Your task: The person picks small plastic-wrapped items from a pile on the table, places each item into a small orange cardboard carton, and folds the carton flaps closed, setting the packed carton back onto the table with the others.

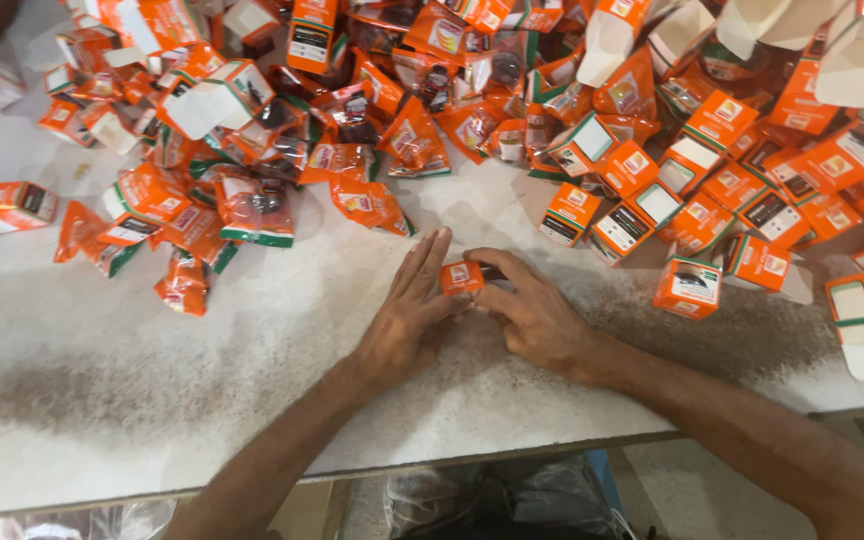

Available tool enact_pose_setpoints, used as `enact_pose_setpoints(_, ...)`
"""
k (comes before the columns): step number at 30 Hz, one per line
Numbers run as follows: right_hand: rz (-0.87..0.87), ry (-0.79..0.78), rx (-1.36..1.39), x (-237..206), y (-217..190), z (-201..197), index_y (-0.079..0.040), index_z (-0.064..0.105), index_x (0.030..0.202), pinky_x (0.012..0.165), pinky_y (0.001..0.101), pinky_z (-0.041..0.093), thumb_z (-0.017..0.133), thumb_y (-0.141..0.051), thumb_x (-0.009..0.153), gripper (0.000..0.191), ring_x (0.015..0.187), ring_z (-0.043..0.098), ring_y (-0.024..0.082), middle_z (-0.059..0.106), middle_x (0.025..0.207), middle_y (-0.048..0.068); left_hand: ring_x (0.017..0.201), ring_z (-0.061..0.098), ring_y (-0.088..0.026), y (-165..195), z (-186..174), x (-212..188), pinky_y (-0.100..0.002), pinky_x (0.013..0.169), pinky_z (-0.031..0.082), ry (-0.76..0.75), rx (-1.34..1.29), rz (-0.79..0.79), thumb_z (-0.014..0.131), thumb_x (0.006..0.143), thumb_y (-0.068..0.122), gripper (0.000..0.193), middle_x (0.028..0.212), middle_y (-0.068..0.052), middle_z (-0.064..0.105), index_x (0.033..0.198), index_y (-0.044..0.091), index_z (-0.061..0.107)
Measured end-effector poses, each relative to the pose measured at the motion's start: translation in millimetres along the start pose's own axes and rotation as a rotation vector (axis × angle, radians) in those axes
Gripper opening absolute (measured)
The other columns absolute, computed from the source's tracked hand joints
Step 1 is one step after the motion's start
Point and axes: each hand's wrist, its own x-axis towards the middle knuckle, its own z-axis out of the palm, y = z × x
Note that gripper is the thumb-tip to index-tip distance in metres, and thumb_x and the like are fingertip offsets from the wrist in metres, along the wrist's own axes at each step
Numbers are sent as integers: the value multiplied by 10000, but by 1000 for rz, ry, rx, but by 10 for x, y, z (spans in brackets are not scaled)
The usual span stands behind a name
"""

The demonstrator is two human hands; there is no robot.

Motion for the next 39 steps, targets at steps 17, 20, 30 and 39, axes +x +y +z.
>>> enact_pose_setpoints(17, -156, 270, -181, 41, 462, -381, -23, 314, 1507, 1225, 539, 375, 802, -269, 912, 808, 1462, 420, 454, 388, 1566, 252, 1133, 603, -276, -1129, -1310, 1200, -478, 998, 377, 393, 855, 242, 813, 842, 84, 296, 1138, -59, 709, 1118, 80, 705)
enact_pose_setpoints(20, -54, 198, 55, 1, 395, -291, 87, 215, 1524, 1161, 500, 385, 821, -329, 840, 1005, 1392, 461, 412, 385, 1529, 276, 1171, 626, -274, -550, -632, 1044, -430, 1036, 497, 114, 896, 608, 729, 797, 164, 403, 1211, -105, 698, 1183, 49, 727)
enact_pose_setpoints(30, 240, 77, 224, 10, 89, -129, 15, 447, 1403, 1095, 422, 460, 774, -180, 912, 621, 1330, 578, 319, 601, 1358, 214, 1038, 626, -351, -637, -614, 402, -488, 766, 528, 22, 586, -5, 746, 736, 124, 553, 1225, -195, 624, 1265, 50, 604)
enact_pose_setpoints(39, 297, 73, 164, 103, -311, 61, -21, 703, 1116, 950, 383, 532, 908, -225, 683, 521, 1059, 699, 270, 721, 1107, 115, 1086, 705, -337, -59, -799, -189, -390, 882, 610, 199, -245, -210, 744, 899, -1, 420, 1233, -179, 636, 1297, 33, 615)
